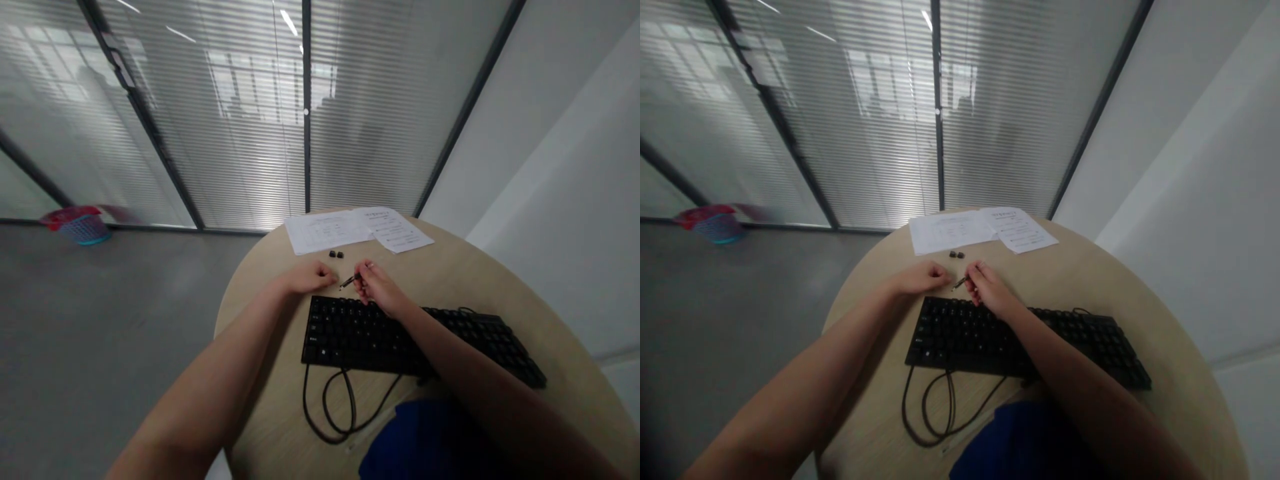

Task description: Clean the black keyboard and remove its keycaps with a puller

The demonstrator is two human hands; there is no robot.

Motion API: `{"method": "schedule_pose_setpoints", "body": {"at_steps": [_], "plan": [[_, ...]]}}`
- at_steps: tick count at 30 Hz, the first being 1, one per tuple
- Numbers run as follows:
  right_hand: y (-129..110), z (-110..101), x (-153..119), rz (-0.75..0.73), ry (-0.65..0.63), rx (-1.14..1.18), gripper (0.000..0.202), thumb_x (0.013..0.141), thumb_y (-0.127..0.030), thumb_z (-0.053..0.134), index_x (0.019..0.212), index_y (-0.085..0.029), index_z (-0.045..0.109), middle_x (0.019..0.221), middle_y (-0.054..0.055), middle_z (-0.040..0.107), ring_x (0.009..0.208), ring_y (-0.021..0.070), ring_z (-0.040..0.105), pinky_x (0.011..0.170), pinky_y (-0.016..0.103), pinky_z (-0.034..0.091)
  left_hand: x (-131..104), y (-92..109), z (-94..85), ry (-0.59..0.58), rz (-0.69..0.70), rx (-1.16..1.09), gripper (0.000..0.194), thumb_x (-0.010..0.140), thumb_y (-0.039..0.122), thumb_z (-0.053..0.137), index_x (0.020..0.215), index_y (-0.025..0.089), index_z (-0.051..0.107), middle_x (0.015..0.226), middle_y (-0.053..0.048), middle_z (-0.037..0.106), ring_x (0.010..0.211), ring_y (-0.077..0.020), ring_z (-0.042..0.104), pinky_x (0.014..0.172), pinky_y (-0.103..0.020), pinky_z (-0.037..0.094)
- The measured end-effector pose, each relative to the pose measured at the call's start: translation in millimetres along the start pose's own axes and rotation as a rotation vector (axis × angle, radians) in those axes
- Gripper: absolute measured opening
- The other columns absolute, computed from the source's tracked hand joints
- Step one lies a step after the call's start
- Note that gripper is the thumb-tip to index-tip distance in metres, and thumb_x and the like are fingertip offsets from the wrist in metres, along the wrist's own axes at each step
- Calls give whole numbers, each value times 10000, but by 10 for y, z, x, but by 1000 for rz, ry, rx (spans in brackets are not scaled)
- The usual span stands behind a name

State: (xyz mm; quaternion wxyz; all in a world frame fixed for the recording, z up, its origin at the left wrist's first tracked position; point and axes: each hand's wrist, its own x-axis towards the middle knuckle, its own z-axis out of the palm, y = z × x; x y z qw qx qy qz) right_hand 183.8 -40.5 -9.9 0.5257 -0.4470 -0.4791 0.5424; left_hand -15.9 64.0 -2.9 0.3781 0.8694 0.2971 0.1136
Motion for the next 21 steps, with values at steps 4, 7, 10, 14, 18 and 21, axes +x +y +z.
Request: {"method": "schedule_pose_setpoints", "body": {"at_steps": [4, 7, 10, 14, 18, 21], "plan": [[16, -10, -45, 4, 66, -78, 399, 846, -614, 623, 864, -224, 542, 599, -67, 533, 477, 88, 426, 421, 174, 304, -24, 52, -43, -131, -11, -2, 397, 801, 480, 611, 556, 200, 475, 522, 44, 370, 496, -112, 329, 504, -280, 245], [-14, -1, -57, -43, 33, -137, 379, 885, -599, 578, 867, -221, 554, 606, -64, 536, 498, 91, 447, 468, 186, 340, -41, 70, -63, -199, -98, -28, 398, 809, 519, 601, 591, 210, 479, 509, 39, 379, 449, -112, 333, 456, -277, 234], [-31, -1, -48, -113, -22, -171, 346, 920, -568, 544, 868, -226, 545, 602, -70, 513, 502, 96, 438, 490, 203, 349, -53, 76, -96, -232, -217, -58, 396, 780, 564, 636, 628, 214, 533, 506, 37, 385, 406, -113, 334, 405, -272, 219], [-28, -23, -41, -173, -14, -184, 349, 943, -568, 513, 837, -235, 534, 572, -73, 459, 502, 107, 409, 496, 220, 326, -64, 102, -138, -285, -282, -56, 390, 744, 605, 670, 705, 220, 625, 525, 40, 399, 394, -112, 342, 364, -255, 242], [-26, -35, -61, -207, -16, -219, 347, 964, -559, 488, 840, -238, 535, 564, -69, 429, 513, 116, 406, 512, 233, 321, -79, 147, -146, -297, -295, -79, 361, 685, 566, 728, 783, 219, 703, 579, 23, 484, 409, -110, 361, 337, -237, 268], [-15, -44, -63, -211, -26, -255, 322, 975, -544, 476, 869, -243, 518, 590, -68, 433, 531, 116, 408, 538, 237, 333, -84, 140, -147, -300, -295, -99, 364, 673, 523, 753, 865, 214, 749, 608, 15, 530, 411, -102, 366, 329, -226, 278]]}}
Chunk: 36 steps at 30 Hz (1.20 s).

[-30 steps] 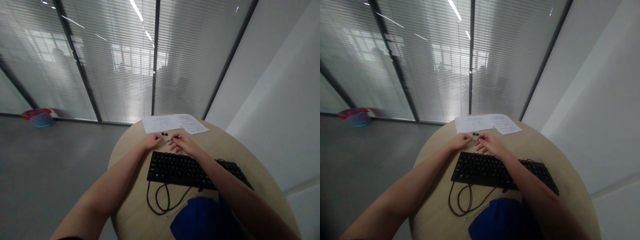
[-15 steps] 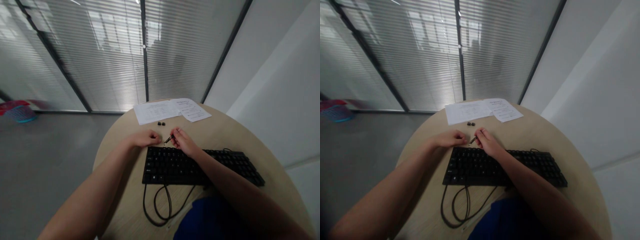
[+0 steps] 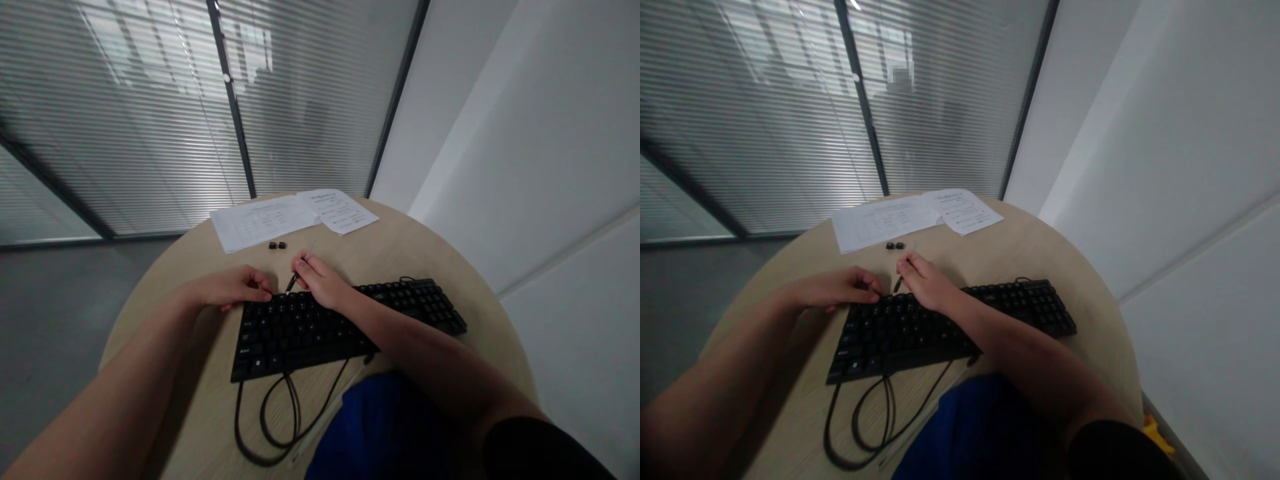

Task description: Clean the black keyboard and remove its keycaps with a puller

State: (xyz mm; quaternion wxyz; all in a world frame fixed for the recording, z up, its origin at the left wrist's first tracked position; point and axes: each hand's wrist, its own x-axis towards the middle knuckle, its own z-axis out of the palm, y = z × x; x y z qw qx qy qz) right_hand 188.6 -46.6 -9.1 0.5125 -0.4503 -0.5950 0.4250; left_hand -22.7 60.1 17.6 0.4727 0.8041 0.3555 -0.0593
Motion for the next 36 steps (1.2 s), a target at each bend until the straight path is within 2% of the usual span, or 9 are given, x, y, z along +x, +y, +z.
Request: {"method": "schedule_pose_setpoints", "body": {"at_steps": [7, 9, 13, 21, 30, 36], "plan": [[112, -10, 10, -7, -44, 34, 305, 983, -536, 454, 911, -241, 478, 701, -43, 444, 597, 126, 426, 540, 243, 329, -14, -58, -7, -92, 81, 29, 423, 774, 468, 721, 1086, 184, 746, 731, 10, 636, 424, -58, 392, 344, -171, 301], [133, -9, -2, -10, -60, 22, 306, 995, -532, 432, 915, -239, 475, 707, -42, 439, 596, 126, 418, 544, 247, 330, -19, -70, -2, -105, 98, 2, 399, 795, 439, 714, 1092, 174, 739, 754, 5, 656, 416, -48, 402, 351, -168, 299], [124, -12, -45, -35, -76, -90, 278, 1018, -490, 403, 935, -237, 485, 721, -35, 467, 623, 133, 443, 582, 257, 363, -26, -85, 12, -119, 94, -56, 334, 815, 380, 706, 1069, 166, 735, 636, 31, 606, 401, -59, 434, 381, -177, 326], [-6, 10, -81, -56, -110, -305, 219, 1014, -427, 420, 932, -231, 473, 687, -50, 465, 608, 139, 467, 624, 282, 381, -21, -88, 17, -97, 53, -26, 301, 851, 375, 672, 1066, 178, 751, 518, 47, 560, 406, -97, 494, 403, -196, 364], [-57, 8, -100, -103, -163, -410, 196, 1019, -387, 406, 918, -231, 469, 685, -41, 491, 632, 159, 497, 650, 297, 384, 12, -137, 18, -93, 57, -21, 301, 846, 382, 678, 1066, 192, 755, 502, 44, 565, 411, -106, 513, 401, -197, 363], [-88, 19, -122, -172, -230, -552, 141, 1001, -329, 438, 924, -226, 496, 761, 0, 582, 714, 186, 546, 692, 310, 380, -2, -119, 32, -86, 70, -36, 329, 831, 391, 691, 1079, 183, 748, 511, 47, 570, 407, -104, 510, 407, -203, 353]]}}
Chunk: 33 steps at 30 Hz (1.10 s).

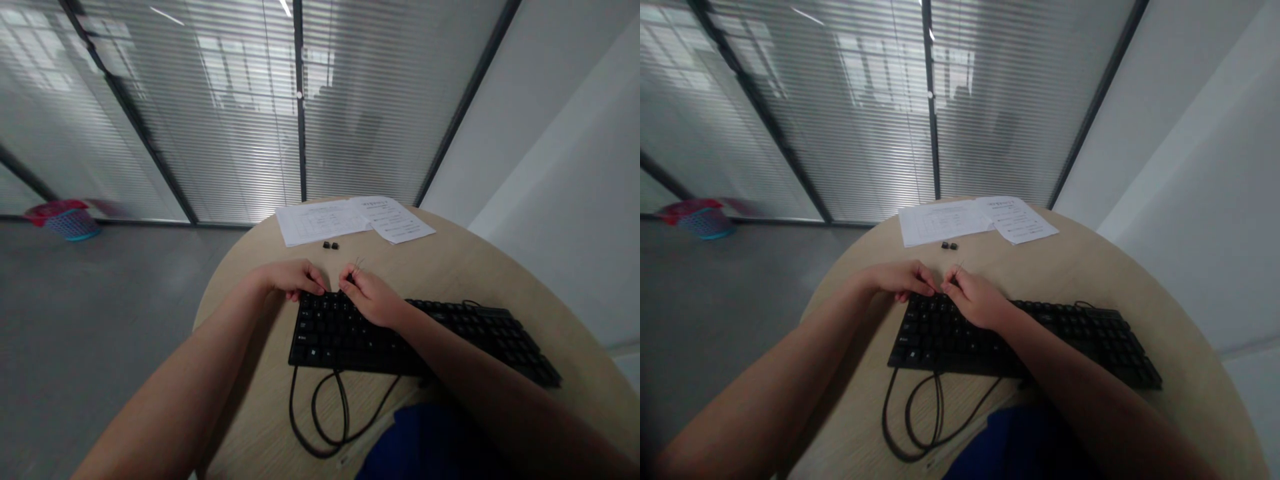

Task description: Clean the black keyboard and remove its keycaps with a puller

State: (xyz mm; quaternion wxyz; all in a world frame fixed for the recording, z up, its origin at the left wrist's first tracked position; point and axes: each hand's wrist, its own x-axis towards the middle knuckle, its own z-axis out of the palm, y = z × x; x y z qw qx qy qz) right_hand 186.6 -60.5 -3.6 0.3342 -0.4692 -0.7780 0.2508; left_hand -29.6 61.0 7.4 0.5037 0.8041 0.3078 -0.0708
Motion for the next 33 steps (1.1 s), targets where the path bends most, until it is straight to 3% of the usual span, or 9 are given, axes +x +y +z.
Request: {"method": "schedule_pose_setpoints", "body": {"at_steps": [6, 12, 18, 21, 26, 29, 33], "plan": [[-41, 8, -10, -37, -41, -113, 117, 984, -325, 481, 937, -224, 520, 767, 7, 594, 701, 189, 549, 678, 308, 370, -29, 56, 15, 7, -21, -3, 301, 826, 384, 680, 1023, 166, 745, 484, 58, 530, 404, -95, 488, 402, -192, 337], [25, 27, -6, -8, 96, 50, 142, 996, -330, 445, 915, -227, 502, 719, -15, 560, 673, 171, 534, 675, 297, 407, -7, 13, 6, 10, -30, -17, 329, 821, 386, 689, 1064, 171, 745, 540, 55, 551, 415, -85, 486, 414, -196, 365], [164, 86, 15, 110, 254, 290, 302, 1022, -529, 348, 938, -254, 441, 662, -50, 439, 537, 147, 421, 538, 281, 355, -13, -24, 3, -14, 37, -42, 288, 830, 373, 693, 1041, 187, 757, 572, 44, 584, 417, -71, 474, 406, -188, 357], [163, 84, 11, 85, 258, 207, 263, 1016, -491, 394, 939, -249, 460, 693, -32, 485, 580, 154, 460, 581, 291, 390, -17, -14, 3, -25, 65, -61, 300, 835, 382, 703, 1062, 193, 750, 597, 43, 592, 419, -61, 455, 401, -181, 342], [68, 57, -2, 18, 247, 39, 123, 996, -342, 445, 958, -240, 502, 767, 12, 584, 716, 195, 559, 684, 322, 430, 19, 17, 14, 134, 122, -114, 372, 905, 489, 630, 1032, 156, 736, 532, 54, 478, 416, -72, 418, 403, -199, 325], [44, 49, 4, -3, 244, 28, 110, 991, -331, 449, 958, -240, 501, 760, 10, 583, 703, 197, 557, 679, 323, 418, 45, 44, 26, 208, 151, -121, 374, 910, 504, 625, 975, 149, 724, 589, 29, 526, 470, -88, 495, 431, -203, 353], [26, 41, 11, -16, 225, 12, 115, 987, -338, 455, 958, -241, 508, 730, -1, 560, 673, 193, 535, 661, 317, 402, 69, 78, 57, 250, 191, -163, 332, 879, 432, 674, 1041, 145, 716, 647, 13, 573, 534, -98, 546, 466, -199, 384]]}}
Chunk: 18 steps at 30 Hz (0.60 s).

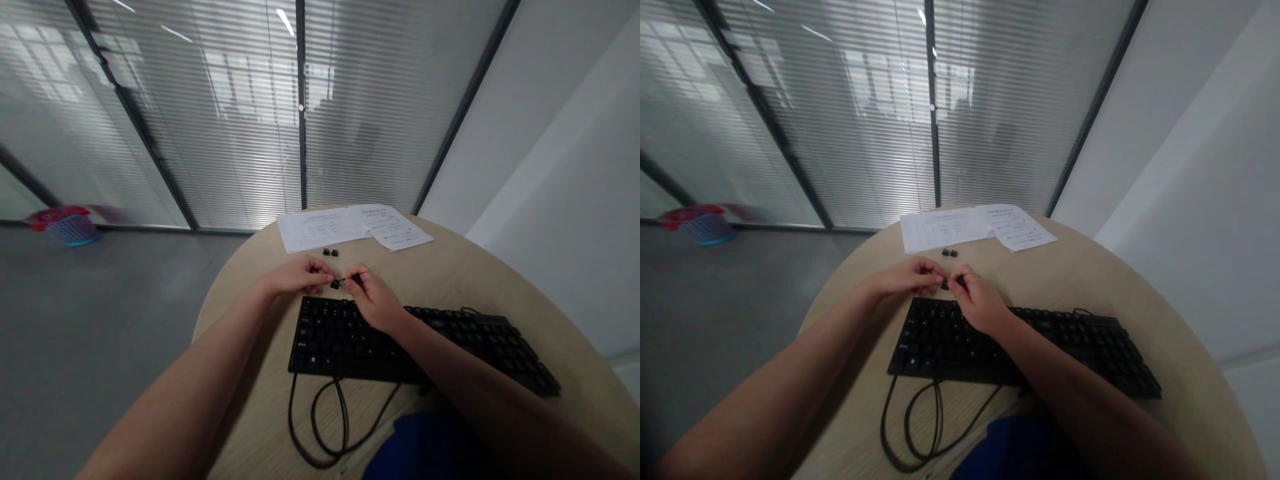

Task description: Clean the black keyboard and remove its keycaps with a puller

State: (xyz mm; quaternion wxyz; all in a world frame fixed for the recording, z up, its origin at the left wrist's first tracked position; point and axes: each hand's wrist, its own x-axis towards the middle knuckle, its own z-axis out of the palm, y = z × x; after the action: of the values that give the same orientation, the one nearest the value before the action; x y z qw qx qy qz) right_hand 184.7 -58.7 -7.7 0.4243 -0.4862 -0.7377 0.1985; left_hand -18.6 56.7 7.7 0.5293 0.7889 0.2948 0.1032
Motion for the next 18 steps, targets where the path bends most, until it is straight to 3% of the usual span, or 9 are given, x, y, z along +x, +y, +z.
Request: {"method": "schedule_pose_setpoints", "body": {"at_steps": [10, 15, 18], "plan": [[-16, 5, 6, -58, -17, -79, 134, 995, -350, 467, 978, -243, 545, 883, 40, 654, 746, 202, 590, 711, 331, 421, 30, 2, 61, 5, 59, -90, 304, 853, 354, 684, 1063, 138, 721, 725, 5, 640, 533, -61, 476, 492, -187, 414], [-67, -3, -7, -80, -36, -239, 159, 1003, -352, 450, 983, -241, 563, 933, 69, 687, 789, 223, 625, 713, 342, 411, 50, -37, 36, -8, 29, -139, 348, 841, 371, 707, 1084, 122, 706, 877, -49, 717, 629, -83, 575, 578, -217, 494], [-68, -8, -5, -69, -7, -306, 156, 997, -346, 460, 972, -231, 563, 898, 77, 689, 768, 229, 625, 695, 343, 396, 70, -123, 8, 57, 20, -177, 329, 831, 342, 707, 1070, 116, 688, 912, -57, 722, 651, -93, 609, 608, -235, 510]]}}
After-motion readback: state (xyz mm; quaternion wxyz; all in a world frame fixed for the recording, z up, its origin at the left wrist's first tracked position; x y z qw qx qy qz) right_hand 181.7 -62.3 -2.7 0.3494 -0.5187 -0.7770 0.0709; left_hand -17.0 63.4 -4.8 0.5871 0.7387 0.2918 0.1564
